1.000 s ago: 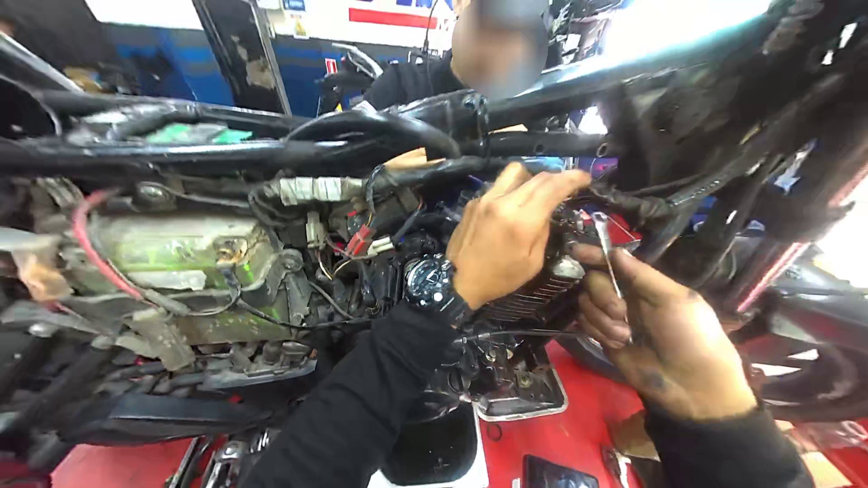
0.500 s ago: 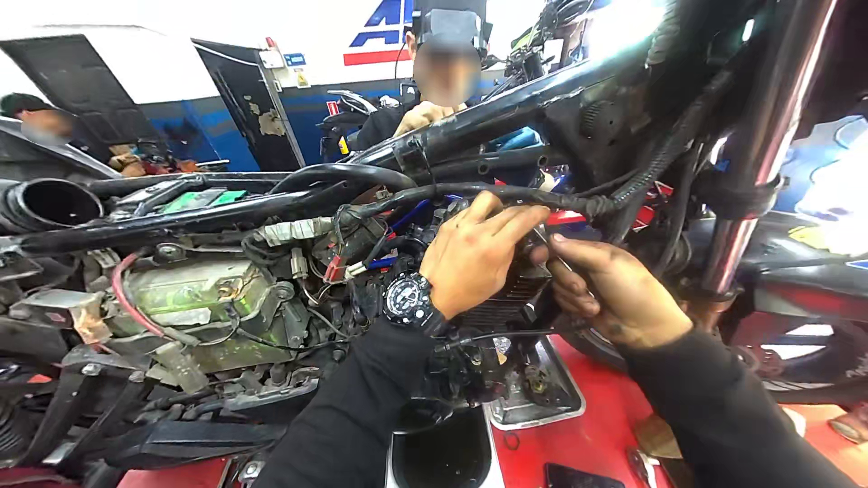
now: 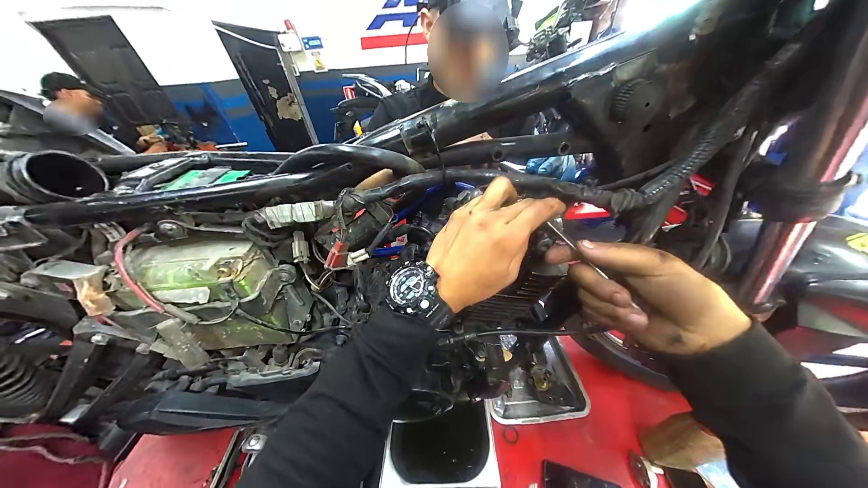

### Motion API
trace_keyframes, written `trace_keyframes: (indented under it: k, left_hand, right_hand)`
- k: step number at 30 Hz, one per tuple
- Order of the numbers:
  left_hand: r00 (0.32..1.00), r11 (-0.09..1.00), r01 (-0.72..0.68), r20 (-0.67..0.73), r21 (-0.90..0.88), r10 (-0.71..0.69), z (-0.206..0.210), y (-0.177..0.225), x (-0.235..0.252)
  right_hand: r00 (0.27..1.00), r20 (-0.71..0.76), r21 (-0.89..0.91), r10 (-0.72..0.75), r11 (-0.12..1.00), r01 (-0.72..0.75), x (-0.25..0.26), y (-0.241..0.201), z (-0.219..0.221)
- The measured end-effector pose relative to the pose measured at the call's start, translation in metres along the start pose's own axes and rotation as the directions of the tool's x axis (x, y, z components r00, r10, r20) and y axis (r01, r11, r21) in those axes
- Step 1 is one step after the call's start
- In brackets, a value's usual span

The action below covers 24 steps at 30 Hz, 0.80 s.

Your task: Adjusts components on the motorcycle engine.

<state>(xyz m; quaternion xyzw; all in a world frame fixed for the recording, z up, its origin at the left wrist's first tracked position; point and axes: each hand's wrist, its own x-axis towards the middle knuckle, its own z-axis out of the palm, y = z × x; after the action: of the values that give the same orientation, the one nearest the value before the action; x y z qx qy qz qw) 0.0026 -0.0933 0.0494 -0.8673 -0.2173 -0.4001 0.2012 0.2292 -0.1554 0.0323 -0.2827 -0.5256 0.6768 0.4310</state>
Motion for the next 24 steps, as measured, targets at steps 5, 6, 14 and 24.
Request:
trace_keyframes:
  k: [5, 6, 14, 24]
  left_hand:
    - [1.000, 1.000, 0.008, -0.003, -0.024, -0.008, 0.000, 0.000, 0.001]
    - [1.000, 0.999, 0.014, 0.002, -0.035, -0.014, 0.000, 0.000, 0.001]
    - [0.996, 0.996, -0.008, -0.094, -0.088, 0.000, 0.007, -0.006, 0.005]
    - [0.996, 0.994, 0.018, -0.084, -0.106, -0.027, 0.006, -0.007, 0.007]
  right_hand:
    - [0.995, 0.096, 0.070, -0.028, 0.997, 0.021, 0.002, 0.005, 0.013]
    - [0.993, 0.118, 0.099, -0.031, 0.995, 0.019, 0.005, 0.009, 0.012]
    - [0.951, 0.297, 0.362, -0.090, 0.932, -0.025, 0.022, 0.013, 0.009]
    - [0.983, 0.170, 0.384, -0.072, 0.923, 0.001, 0.021, 0.014, 0.014]
